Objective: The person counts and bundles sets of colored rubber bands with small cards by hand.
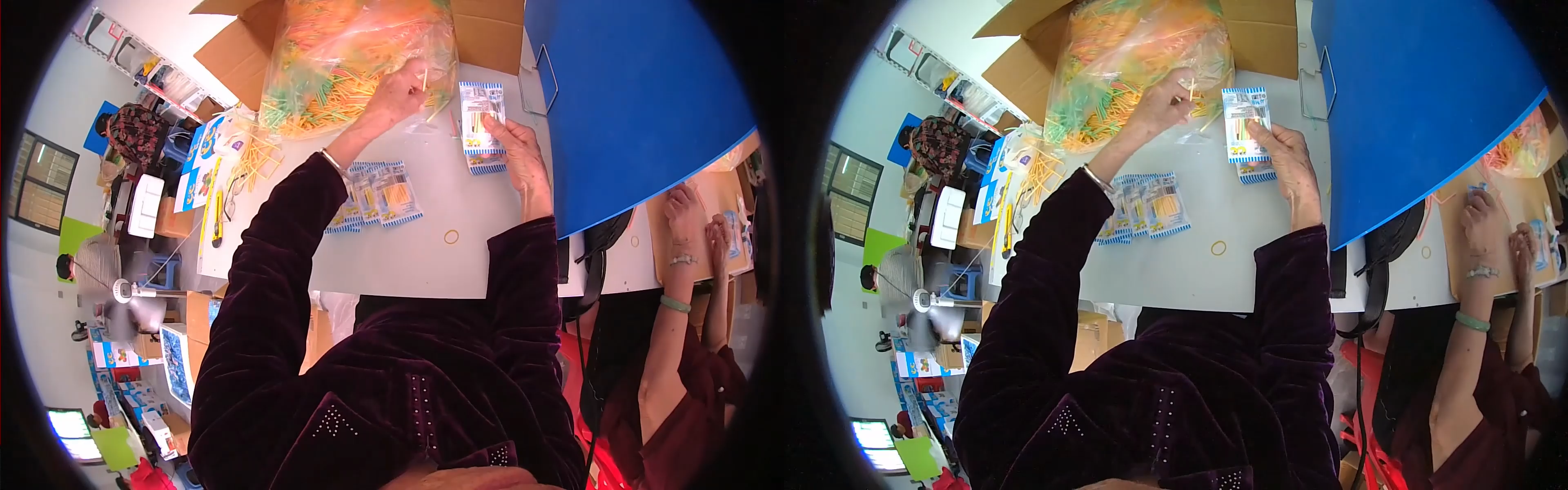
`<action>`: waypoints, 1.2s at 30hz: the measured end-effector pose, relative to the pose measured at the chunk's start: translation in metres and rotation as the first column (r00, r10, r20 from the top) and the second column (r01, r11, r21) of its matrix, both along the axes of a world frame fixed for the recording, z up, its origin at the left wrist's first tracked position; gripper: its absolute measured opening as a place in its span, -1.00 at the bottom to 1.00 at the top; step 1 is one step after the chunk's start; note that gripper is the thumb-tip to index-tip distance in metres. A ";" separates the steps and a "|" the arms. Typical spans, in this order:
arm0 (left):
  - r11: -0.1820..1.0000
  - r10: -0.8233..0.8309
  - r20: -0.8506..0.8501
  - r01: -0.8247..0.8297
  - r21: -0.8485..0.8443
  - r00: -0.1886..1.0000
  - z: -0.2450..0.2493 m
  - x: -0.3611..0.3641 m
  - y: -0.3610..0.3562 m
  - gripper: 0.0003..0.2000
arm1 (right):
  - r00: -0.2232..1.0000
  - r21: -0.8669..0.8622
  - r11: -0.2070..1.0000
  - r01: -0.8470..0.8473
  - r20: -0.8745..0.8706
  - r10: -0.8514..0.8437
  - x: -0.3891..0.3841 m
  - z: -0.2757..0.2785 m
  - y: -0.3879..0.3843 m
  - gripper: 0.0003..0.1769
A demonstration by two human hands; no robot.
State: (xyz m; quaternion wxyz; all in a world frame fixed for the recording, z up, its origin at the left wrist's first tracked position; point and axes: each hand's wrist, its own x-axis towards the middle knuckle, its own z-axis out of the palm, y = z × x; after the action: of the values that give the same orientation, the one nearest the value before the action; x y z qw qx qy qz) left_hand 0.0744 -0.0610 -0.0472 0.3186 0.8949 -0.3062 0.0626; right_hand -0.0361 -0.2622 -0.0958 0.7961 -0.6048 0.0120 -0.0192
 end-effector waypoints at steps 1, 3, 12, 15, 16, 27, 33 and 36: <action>0.993 -0.047 -0.084 0.037 -0.115 0.995 0.011 -0.005 0.001 -0.58 | 1.000 0.009 1.000 -0.027 -0.002 0.027 -0.001 0.000 0.001 -0.65; 0.970 -0.102 -0.157 0.063 -0.234 0.982 0.027 -0.009 -0.001 -0.58 | 0.999 0.015 0.999 -0.038 0.011 0.038 -0.001 -0.001 0.004 -0.65; 0.765 -0.338 -0.134 0.189 -0.615 0.932 0.049 -0.031 -0.021 -0.83 | 0.986 0.129 0.978 -0.166 0.019 0.165 -0.005 0.003 0.014 -0.71; 0.712 -0.399 -0.203 0.163 -0.683 0.894 0.046 -0.036 -0.021 -0.87 | 0.976 0.168 0.961 -0.219 0.022 0.219 -0.007 0.005 0.015 -0.72; 0.707 -0.397 -0.209 0.153 -0.690 0.894 0.046 -0.037 -0.021 -0.88 | 0.973 0.182 0.956 -0.231 0.027 0.230 -0.008 0.006 0.015 -0.72; 0.830 -0.352 -0.396 0.087 -0.552 0.848 0.031 -0.052 -0.019 -0.87 | 0.973 0.194 0.953 -0.232 0.042 0.228 -0.009 0.006 0.019 -0.74; 0.917 -0.364 -0.225 0.305 -0.258 0.904 0.024 -0.055 -0.011 -0.79 | 0.970 0.059 0.968 -0.243 0.014 0.242 -0.012 0.014 0.023 -0.73; 0.876 -0.433 -0.329 0.305 -0.373 0.839 0.032 -0.063 0.006 -0.77 | 0.990 -0.084 0.990 -0.109 0.079 0.116 -0.011 0.012 0.019 -0.70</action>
State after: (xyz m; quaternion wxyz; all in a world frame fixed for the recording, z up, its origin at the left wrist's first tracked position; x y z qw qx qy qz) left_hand 0.0114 -0.0550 -0.0149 0.5151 0.7509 -0.3890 -0.1398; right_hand -0.0470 -0.2430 -0.0837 0.7710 -0.6344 -0.0564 0.0000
